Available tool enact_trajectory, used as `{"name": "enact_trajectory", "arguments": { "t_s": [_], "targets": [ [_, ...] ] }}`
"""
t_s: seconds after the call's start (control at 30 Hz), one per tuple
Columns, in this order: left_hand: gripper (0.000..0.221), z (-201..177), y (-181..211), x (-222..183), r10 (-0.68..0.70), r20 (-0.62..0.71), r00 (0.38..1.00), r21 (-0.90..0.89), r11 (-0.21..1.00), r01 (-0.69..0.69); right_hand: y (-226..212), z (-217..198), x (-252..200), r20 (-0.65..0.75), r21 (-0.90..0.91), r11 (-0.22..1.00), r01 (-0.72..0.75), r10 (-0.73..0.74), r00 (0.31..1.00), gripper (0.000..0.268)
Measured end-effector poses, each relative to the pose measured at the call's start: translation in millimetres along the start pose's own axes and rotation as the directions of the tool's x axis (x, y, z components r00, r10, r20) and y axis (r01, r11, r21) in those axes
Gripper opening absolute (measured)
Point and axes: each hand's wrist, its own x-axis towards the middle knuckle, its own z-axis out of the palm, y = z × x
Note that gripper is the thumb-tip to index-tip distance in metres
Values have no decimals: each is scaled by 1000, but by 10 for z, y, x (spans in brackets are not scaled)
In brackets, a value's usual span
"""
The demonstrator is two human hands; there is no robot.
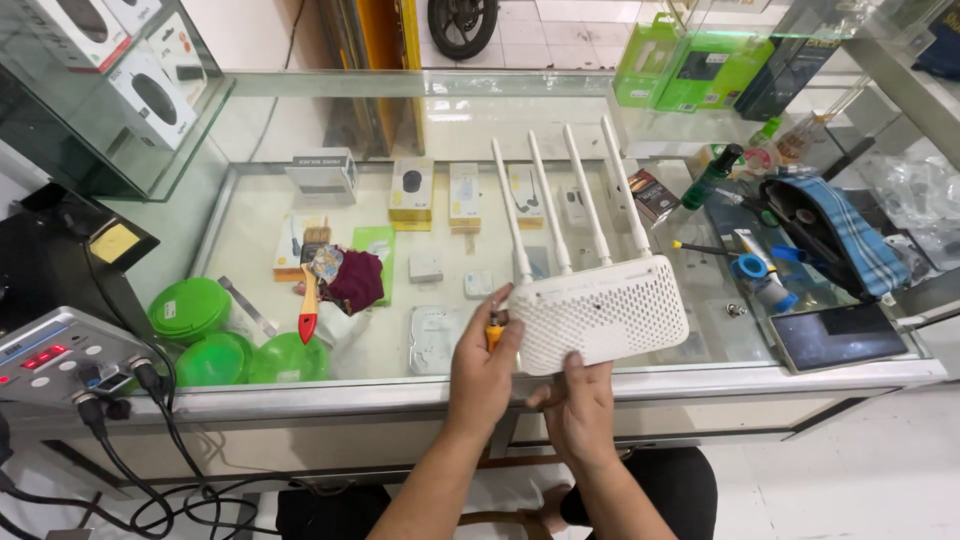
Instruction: Disassembling a wireless router using a screwdriver and prying tool to access internal components
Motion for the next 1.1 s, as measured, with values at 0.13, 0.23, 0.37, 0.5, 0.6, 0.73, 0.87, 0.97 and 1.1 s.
{"name": "enact_trajectory", "arguments": {
  "t_s": [0.13, 0.23, 0.37, 0.5, 0.6, 0.73, 0.87, 0.97, 1.1],
  "targets": [
    [48, -194, 16, 32, 33, -27, 999, -67, 997, -35, -403, -152, -14, -220, -765, 568, -303, 211, 952, 57],
    [52, -376, 35, 1, 69, -47, 997, -21, 997, -70, -537, -528, 202, -161, -481, 866, -136, 65, 985, 42],
    [57, -590, -273, 157, 205, -99, 974, -164, 962, -220, -743, -474, 451, 37, -543, 840, 5, 18, 999, 49],
    [47, -744, -225, 164, 115, -131, 985, -24, 993, -119, -865, -269, 445, -8, -865, 496, -74, 134, 991, 64],
    [39, -893, -301, 277, 99, -150, 984, 209, 976, -66, -757, -283, 334, -21, -958, 281, -52, 114, 993, 62],
    [37, -927, -321, 406, 83, -160, 984, 463, 886, 0, -556, -283, 139, 206, -974, 80, 212, -77, 975, 65],
    [40, -1045, -364, 552, 113, -96, 989, 662, 749, -21, -427, -375, 104, 190, -980, 45, 194, -93, 977, 66],
    [43, -961, -229, 464, 110, -41, 993, 727, 685, -46, -473, -336, 107, 182, -983, -31, 180, -61, 981, 66],
    [43, -849, -40, 360, 73, -8, 997, 796, 604, -38, -535, -311, 124, 169, -964, -209, 163, -10, 986, 62]
  ]
}}
